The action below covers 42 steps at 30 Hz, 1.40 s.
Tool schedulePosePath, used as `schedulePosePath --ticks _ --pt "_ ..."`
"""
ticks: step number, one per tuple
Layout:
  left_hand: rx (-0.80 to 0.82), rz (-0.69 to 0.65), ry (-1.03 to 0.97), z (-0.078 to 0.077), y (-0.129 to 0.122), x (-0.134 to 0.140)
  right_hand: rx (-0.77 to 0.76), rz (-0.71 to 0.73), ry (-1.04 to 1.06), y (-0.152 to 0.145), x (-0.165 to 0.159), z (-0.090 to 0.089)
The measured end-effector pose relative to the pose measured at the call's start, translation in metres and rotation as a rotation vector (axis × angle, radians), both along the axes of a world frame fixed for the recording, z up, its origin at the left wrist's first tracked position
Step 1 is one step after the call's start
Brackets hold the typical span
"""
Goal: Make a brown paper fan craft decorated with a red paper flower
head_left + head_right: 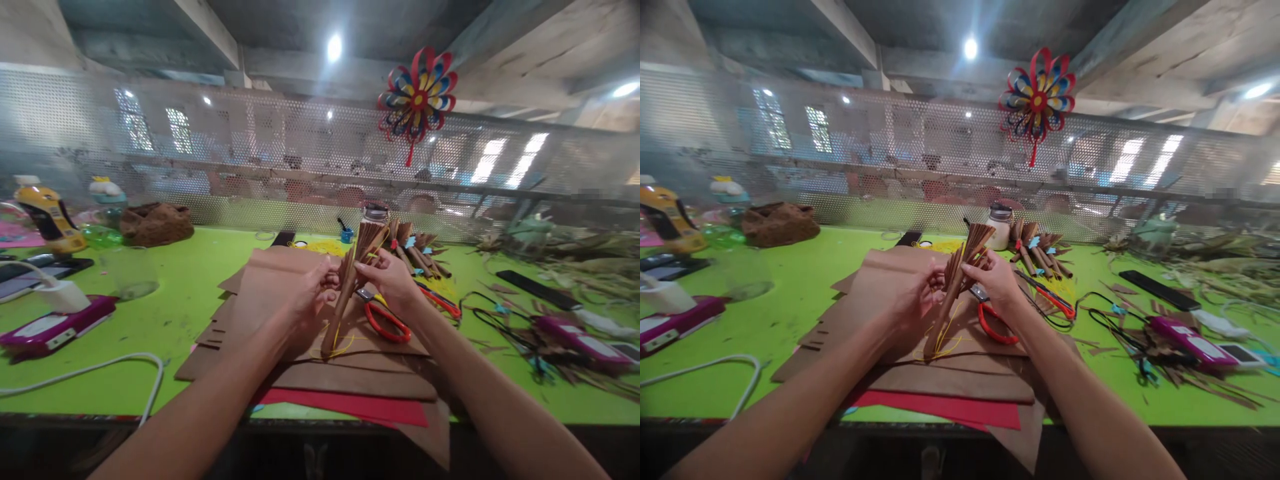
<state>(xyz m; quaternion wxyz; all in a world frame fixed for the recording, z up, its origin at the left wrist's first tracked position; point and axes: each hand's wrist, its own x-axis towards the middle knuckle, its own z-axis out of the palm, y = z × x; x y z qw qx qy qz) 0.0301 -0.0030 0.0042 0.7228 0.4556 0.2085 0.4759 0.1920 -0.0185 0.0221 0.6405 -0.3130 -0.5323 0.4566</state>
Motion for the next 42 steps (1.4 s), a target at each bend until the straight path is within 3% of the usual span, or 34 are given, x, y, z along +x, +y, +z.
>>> schedulePosePath --ticks 5,10,15,21,27,32,35,37,39,42 --pt "-0.116 -0.182 0.087 -0.010 0.005 -0.002 -0.039 -0.005 -0.011 0.003 0.006 0.002" --pt "-0.048 -0.387 0.175 -0.012 0.001 -0.001 0.000 -0.036 -0.057 0.008 0.010 -0.002" --pt "-0.068 -0.484 0.187 -0.010 0.001 -0.003 0.043 -0.039 -0.064 0.008 0.011 -0.002" --pt "-0.116 -0.483 0.242 -0.008 -0.004 -0.002 0.046 -0.030 -0.063 0.002 0.008 0.004" --pt "-0.167 -0.391 0.244 -0.006 -0.004 -0.002 0.030 -0.153 -0.080 0.003 0.008 0.006" --pt "-0.225 -0.124 0.212 -0.008 0.005 -0.002 0.031 -0.288 -0.133 0.010 0.015 0.004" --pt "-0.136 0.130 0.203 -0.010 0.009 -0.004 0.015 -0.324 -0.157 0.014 0.018 0.002" --pt "-0.056 0.199 0.224 -0.011 0.010 -0.004 0.003 -0.331 -0.175 0.016 0.019 0.000" --pt "0.000 0.096 0.260 -0.012 0.007 -0.004 0.001 -0.322 -0.179 0.017 0.018 -0.003" --pt "0.033 -0.196 0.364 -0.013 0.000 -0.001 0.013 -0.248 -0.139 0.017 0.016 -0.005"
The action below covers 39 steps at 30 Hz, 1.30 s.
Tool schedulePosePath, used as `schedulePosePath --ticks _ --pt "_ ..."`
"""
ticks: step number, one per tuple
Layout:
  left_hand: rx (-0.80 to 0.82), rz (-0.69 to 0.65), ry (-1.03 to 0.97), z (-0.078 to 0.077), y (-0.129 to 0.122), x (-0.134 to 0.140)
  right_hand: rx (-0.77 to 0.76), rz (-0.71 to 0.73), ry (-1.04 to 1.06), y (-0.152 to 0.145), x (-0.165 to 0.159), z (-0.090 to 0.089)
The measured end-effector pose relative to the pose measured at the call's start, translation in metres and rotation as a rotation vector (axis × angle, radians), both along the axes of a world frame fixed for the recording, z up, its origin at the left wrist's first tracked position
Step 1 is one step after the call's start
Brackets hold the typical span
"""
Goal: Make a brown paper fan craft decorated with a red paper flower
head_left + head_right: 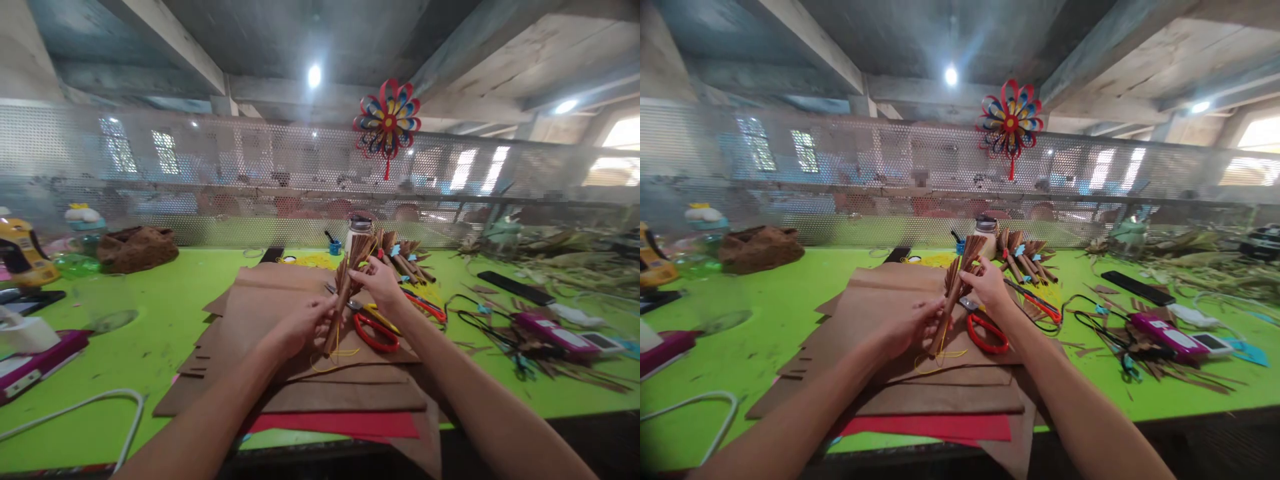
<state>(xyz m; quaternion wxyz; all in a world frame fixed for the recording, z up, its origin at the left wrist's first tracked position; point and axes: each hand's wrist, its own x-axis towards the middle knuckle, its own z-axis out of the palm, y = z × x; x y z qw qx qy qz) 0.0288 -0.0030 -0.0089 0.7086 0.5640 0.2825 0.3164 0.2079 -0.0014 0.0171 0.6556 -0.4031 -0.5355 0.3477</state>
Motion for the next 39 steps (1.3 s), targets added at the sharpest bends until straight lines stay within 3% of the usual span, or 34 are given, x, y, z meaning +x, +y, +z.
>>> schedulePosePath --ticks 2,6,9,12,14,17,20,23,30,39 --pt "-0.009 -0.095 0.056 0.000 -0.004 0.002 0.012 0.060 0.039 -0.001 -0.002 0.000" --pt "-0.025 -0.115 -0.024 0.003 -0.006 0.001 -0.028 0.118 0.161 -0.001 -0.003 0.002" --pt "-0.012 -0.033 -0.131 0.009 -0.004 -0.002 -0.086 0.117 0.210 -0.001 -0.003 0.001" --pt "0.045 0.115 -0.198 0.015 -0.001 -0.008 -0.138 0.161 0.123 -0.005 -0.006 -0.002" --pt "0.076 0.182 -0.231 0.017 0.001 -0.012 -0.170 0.258 0.013 -0.011 -0.012 -0.004" --pt "0.070 0.181 -0.284 0.018 0.003 -0.015 -0.207 0.500 -0.130 -0.025 -0.028 -0.005" --pt "0.041 0.127 -0.314 0.018 0.002 -0.015 -0.243 0.670 -0.141 -0.037 -0.046 -0.006" --pt "0.028 0.088 -0.312 0.018 0.002 -0.014 -0.272 0.737 -0.085 -0.041 -0.058 -0.011" --pt "0.020 0.125 -0.337 0.022 -0.002 -0.014 -0.297 0.665 0.008 -0.039 -0.067 -0.023" --pt "0.095 0.215 -0.270 0.020 -0.004 -0.008 -0.248 0.425 0.101 -0.031 -0.075 -0.038"
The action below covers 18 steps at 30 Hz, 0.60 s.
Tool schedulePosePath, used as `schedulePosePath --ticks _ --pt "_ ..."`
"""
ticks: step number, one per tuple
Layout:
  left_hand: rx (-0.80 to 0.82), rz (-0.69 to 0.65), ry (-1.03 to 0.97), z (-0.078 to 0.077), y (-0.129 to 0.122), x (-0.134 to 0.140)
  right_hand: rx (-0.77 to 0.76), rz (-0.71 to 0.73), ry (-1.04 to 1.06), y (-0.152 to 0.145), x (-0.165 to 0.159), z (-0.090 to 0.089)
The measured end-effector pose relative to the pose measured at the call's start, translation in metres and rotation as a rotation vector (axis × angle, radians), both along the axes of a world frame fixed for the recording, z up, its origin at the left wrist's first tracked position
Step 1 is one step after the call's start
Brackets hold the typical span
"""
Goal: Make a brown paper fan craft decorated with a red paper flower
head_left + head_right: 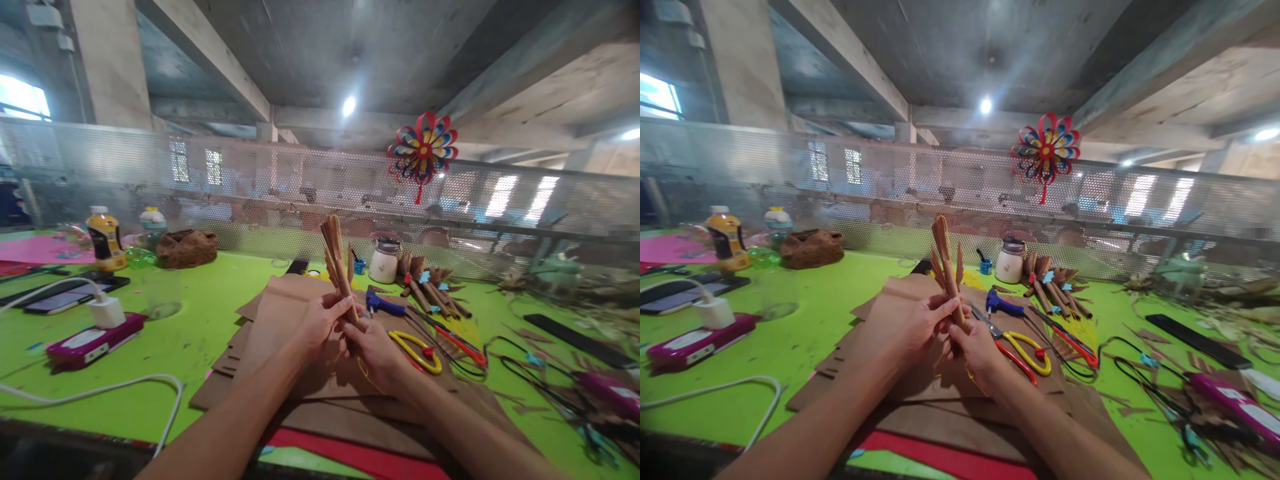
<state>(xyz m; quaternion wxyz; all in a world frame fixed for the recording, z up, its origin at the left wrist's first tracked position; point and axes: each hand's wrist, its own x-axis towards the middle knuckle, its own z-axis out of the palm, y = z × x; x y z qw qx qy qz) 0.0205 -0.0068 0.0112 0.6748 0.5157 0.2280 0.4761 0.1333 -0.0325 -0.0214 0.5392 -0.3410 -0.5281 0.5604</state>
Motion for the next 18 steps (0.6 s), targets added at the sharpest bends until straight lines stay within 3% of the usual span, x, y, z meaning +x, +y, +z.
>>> schedulePosePath --ticks 6,11,18 --pt "-0.034 -0.076 -0.035 -0.001 0.000 0.000 -0.028 0.077 0.014 -0.001 0.000 0.000" --pt "-0.047 -0.082 -0.131 0.001 0.000 -0.002 -0.081 0.314 0.080 -0.009 0.000 0.008" --pt "-0.023 -0.215 -0.170 0.005 -0.004 -0.006 -0.146 0.527 0.118 -0.014 0.005 0.012"
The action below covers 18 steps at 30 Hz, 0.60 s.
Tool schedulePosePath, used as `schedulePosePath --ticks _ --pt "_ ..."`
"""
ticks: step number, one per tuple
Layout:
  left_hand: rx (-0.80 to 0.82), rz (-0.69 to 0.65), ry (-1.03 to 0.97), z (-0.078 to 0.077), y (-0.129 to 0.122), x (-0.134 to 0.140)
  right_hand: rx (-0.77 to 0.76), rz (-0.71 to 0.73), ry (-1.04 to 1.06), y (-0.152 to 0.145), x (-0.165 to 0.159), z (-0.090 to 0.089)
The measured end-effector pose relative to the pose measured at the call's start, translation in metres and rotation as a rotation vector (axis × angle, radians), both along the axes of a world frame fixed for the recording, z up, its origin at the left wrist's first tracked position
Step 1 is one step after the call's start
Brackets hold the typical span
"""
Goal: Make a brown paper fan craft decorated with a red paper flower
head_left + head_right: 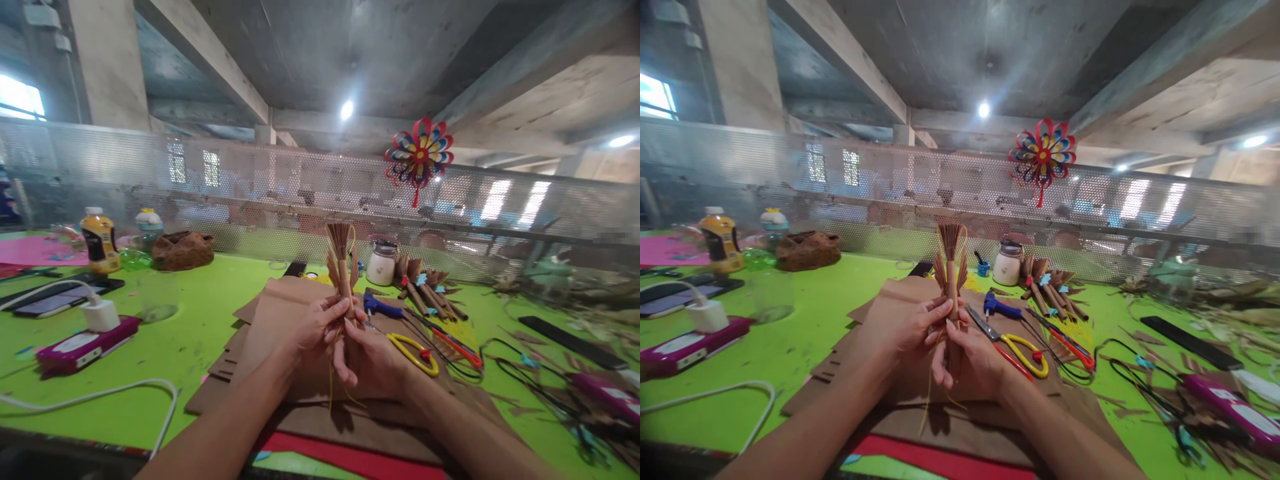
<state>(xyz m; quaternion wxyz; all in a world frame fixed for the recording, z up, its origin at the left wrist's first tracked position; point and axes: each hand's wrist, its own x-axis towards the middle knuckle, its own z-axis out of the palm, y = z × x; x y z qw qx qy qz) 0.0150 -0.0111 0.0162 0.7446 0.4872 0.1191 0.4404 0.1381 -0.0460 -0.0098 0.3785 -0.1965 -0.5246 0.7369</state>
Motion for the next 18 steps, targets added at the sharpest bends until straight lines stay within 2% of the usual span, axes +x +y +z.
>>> schedulePosePath --ticks 8,18 --pt "0.044 -0.033 0.007 0.003 -0.003 -0.002 -0.029 0.092 0.012 -0.007 0.001 0.010" --pt "-0.007 -0.031 0.039 0.006 -0.004 -0.004 0.052 0.049 0.009 0.005 -0.002 -0.002"
